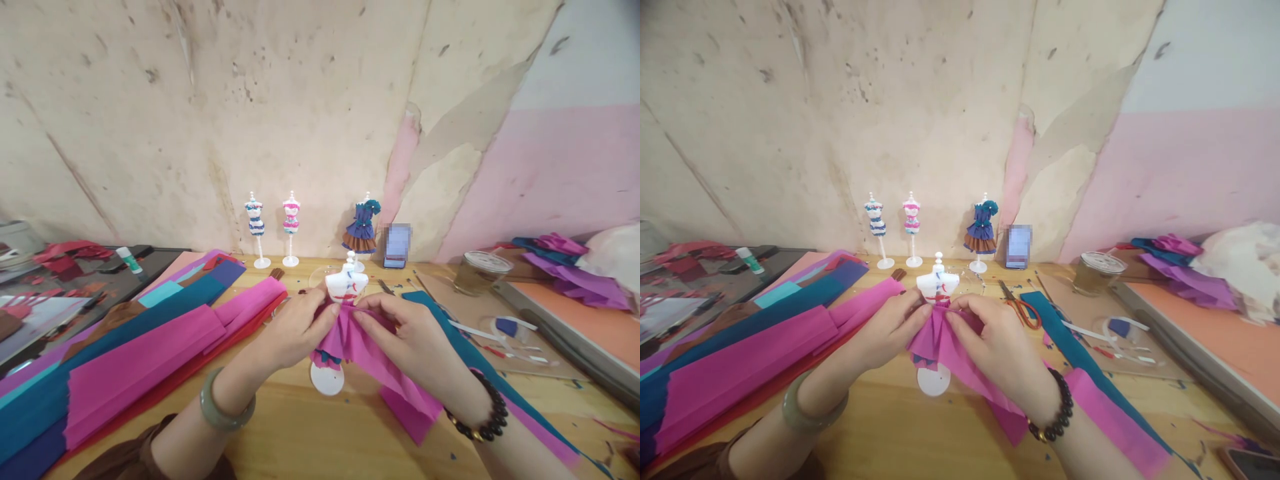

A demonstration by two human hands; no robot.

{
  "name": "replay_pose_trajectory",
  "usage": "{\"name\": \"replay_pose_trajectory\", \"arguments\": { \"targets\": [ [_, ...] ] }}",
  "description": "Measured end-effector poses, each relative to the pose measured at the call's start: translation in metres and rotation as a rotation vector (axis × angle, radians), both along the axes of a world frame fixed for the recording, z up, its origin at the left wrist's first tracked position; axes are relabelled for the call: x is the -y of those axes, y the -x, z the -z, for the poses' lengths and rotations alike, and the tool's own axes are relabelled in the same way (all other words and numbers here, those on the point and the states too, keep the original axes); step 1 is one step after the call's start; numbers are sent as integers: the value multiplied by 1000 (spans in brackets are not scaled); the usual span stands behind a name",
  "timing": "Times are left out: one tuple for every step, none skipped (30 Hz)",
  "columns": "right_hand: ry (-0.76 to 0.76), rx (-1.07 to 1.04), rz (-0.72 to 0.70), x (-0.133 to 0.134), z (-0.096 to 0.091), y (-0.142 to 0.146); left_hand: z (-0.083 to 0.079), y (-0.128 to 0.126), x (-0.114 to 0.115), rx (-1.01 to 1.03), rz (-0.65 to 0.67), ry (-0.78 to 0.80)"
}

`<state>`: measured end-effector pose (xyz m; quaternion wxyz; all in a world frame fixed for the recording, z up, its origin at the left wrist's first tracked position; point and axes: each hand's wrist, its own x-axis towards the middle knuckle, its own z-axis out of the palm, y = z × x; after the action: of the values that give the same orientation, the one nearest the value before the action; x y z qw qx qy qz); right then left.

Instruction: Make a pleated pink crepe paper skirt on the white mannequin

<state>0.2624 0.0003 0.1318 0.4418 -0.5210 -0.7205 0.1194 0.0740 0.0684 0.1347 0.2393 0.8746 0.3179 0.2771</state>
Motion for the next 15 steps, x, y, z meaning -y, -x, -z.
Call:
{"name": "replay_pose_trajectory", "arguments": {
  "targets": [
    [-10, 2, -4, 0, 0, 1, -1, 0, 1, 2, 4, 12],
    [-22, 1, -10, 1, 0, 1, -1, 0, 1, 3, 6, 18],
    [-36, 1, -18, 1, 0, 2, -1, 0, 1, 2, 3, 20],
    [-51, 0, -26, 1, -1, 3, -1, 0, 1, 1, -1, 18],
    [-67, 0, -36, 1, -1, 3, 0, 0, 1, 2, -5, 13],
    [-79, -1, -46, 2, -1, 4, 0, 0, 1, 4, -4, 8],
    [-89, 0, -56, 2, -2, 4, 0, -1, 0, 6, 0, 5],
    [-97, 1, -66, 2, -1, 4, 0, -1, 0, 6, 5, 1],
    [-104, 4, -73, 2, -1, 4, 0, -1, 0, 4, 9, -3],
    [-110, 7, -80, 2, 0, 4, 0, -1, 0, 1, 11, -7],
    [-116, 10, -85, 2, 1, 4, 0, -1, 1, -4, 10, -11],
    [-123, 14, -87, 2, 2, 3, 0, -1, 1, -9, 9, -16],
    [-131, 19, -86, 1, 3, 3, 0, -1, 1, -12, 9, -17],
    [-140, 25, -81, 1, 4, 3, -1, -2, 2, -12, 11, -16],
    [-151, 32, -71, 1, 5, 3, -1, -2, 2, -10, 11, -14]
  ]
}}
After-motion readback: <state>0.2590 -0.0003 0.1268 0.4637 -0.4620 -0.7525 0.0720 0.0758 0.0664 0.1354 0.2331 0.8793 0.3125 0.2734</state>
